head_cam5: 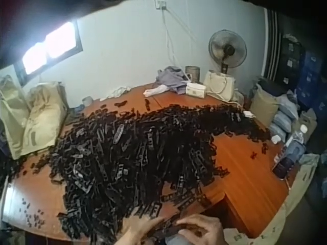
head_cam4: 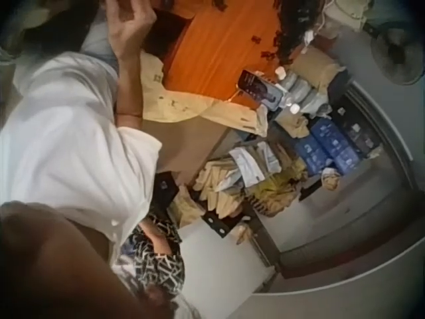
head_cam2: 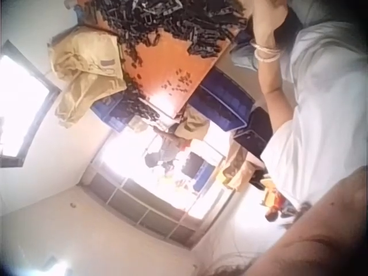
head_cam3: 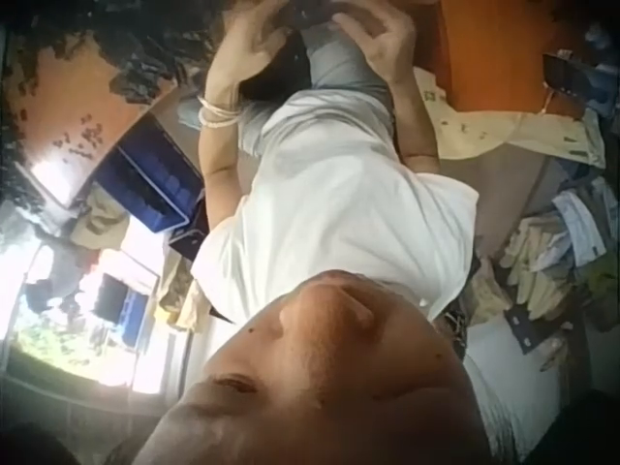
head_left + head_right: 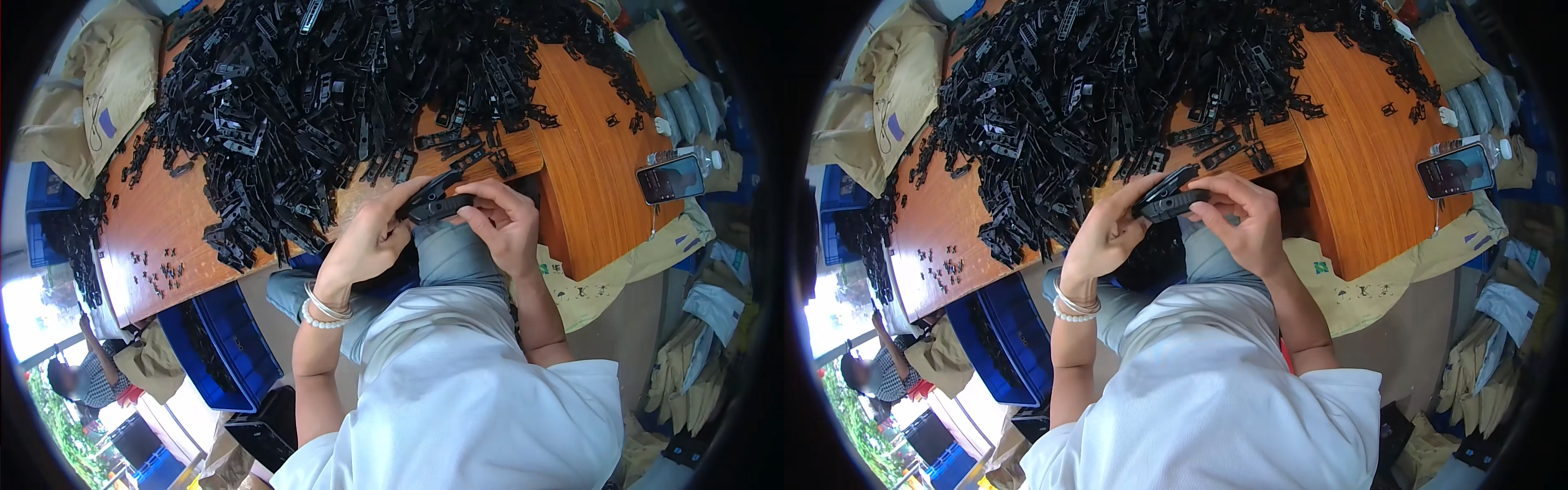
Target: Manually assembling small black plastic clips onto a base component at a workstation.
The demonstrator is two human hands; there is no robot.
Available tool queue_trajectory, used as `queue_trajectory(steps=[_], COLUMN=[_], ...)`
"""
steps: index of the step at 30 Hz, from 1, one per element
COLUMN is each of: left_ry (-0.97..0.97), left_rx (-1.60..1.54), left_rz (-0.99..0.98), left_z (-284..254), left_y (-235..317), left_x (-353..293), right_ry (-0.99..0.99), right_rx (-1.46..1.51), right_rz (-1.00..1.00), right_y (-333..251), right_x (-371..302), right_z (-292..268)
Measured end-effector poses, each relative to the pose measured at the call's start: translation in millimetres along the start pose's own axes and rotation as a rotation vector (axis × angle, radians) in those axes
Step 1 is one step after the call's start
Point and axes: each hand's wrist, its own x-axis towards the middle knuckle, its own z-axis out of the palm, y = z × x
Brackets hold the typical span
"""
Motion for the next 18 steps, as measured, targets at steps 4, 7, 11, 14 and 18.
queue_trajectory(steps=[4,7,11,14,18], left_ry=[0.139,0.146,0.166,0.184,0.149], left_rx=[0.241,0.176,0.174,0.2,0.218], left_rz=[0.153,-0.07,0.193,0.129,0.103], left_z=[8.9,10.3,7.3,9.5,4.3], left_y=[3.2,8.7,-4.5,-2.3,-1.2], left_x=[-7.4,-10.9,-13.3,-20.9,-25.0], right_ry=[-0.024,-0.08,-0.118,-0.162,-0.173], right_rx=[-0.221,-0.386,-0.346,-0.405,-0.405], right_rz=[-0.065,-0.276,-0.249,-0.274,-0.251], right_y=[-5.1,-7.7,-8.1,-1.2,3.1], right_x=[-2.8,6.8,12.1,9.9,9.6], right_z=[7.0,2.4,8.6,7.0,8.0])
